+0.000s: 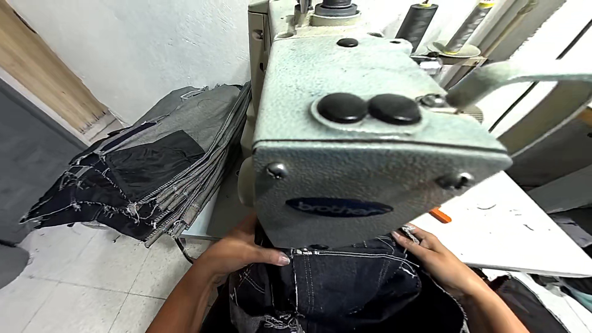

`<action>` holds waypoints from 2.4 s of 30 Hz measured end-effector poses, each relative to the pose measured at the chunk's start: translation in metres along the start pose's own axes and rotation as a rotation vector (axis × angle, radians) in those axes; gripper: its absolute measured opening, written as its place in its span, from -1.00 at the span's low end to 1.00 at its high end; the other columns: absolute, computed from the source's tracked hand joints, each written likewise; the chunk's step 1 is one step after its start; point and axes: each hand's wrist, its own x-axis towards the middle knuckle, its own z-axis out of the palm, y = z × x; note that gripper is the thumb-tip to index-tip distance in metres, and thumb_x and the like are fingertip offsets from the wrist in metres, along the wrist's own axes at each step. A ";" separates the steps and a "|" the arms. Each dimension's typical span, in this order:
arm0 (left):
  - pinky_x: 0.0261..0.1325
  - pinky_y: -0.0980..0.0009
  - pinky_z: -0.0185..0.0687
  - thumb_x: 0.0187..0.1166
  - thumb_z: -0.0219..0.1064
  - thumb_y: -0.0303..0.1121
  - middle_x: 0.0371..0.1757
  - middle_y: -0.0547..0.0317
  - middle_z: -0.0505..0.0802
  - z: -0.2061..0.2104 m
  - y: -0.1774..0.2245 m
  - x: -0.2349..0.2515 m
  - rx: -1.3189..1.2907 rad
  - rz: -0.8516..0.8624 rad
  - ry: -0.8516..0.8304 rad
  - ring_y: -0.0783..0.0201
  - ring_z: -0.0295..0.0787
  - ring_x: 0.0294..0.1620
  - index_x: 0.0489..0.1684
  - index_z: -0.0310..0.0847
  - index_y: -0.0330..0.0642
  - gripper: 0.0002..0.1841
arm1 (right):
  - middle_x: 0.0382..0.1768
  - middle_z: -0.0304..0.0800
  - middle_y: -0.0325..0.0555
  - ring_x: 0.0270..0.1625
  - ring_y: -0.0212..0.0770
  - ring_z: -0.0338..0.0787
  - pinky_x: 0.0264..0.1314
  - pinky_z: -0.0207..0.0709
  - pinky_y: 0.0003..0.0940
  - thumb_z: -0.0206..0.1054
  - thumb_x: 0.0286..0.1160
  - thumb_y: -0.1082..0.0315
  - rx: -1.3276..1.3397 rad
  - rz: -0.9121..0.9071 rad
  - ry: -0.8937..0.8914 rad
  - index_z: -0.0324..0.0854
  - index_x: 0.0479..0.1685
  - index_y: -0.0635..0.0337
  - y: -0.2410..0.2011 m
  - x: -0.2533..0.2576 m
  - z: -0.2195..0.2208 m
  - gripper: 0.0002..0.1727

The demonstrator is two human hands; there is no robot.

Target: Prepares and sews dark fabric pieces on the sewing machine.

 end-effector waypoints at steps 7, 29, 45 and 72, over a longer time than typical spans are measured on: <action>0.28 0.40 0.77 0.09 0.66 -0.48 0.05 0.34 0.90 -0.006 -0.018 -0.014 -0.011 0.028 0.016 0.48 0.83 0.13 0.30 0.57 -0.22 -0.35 | -0.47 0.80 -0.56 -0.40 -0.66 0.73 -0.27 0.64 -0.65 0.33 0.44 0.28 -0.041 -0.163 0.031 0.75 -0.41 -0.09 -0.008 -0.001 0.019 -0.87; 0.00 0.53 0.83 -0.20 0.79 -0.24 -0.13 0.50 0.95 -0.111 -0.038 -0.043 0.103 0.224 0.280 0.57 0.87 -0.09 -0.02 0.84 0.15 -0.43 | -0.22 0.83 0.31 -0.08 0.13 0.83 0.11 0.59 0.09 0.37 0.38 0.35 -0.524 -0.419 0.079 0.76 -0.20 0.50 -0.058 0.014 0.096 -0.72; 0.08 0.56 0.81 -0.12 0.79 -0.16 -0.07 0.55 0.94 -0.115 -0.042 -0.044 0.118 0.280 0.219 0.61 0.86 -0.02 0.03 0.82 0.24 -0.43 | -0.20 0.86 0.22 -0.04 0.05 0.84 0.13 0.59 0.05 0.41 0.41 0.19 -0.526 -0.431 0.084 0.78 -0.17 0.41 -0.054 0.010 0.093 -0.64; -0.13 0.10 0.81 0.53 0.45 0.03 -0.30 -0.02 0.84 0.076 -0.040 -0.061 0.542 0.111 0.374 0.10 0.88 -0.30 0.29 0.37 -0.50 -0.29 | 0.12 0.79 -0.01 0.14 -0.51 0.77 0.33 0.64 -0.44 0.30 0.57 0.37 -0.006 0.139 0.079 0.45 0.42 0.50 -0.016 -0.106 0.093 -0.50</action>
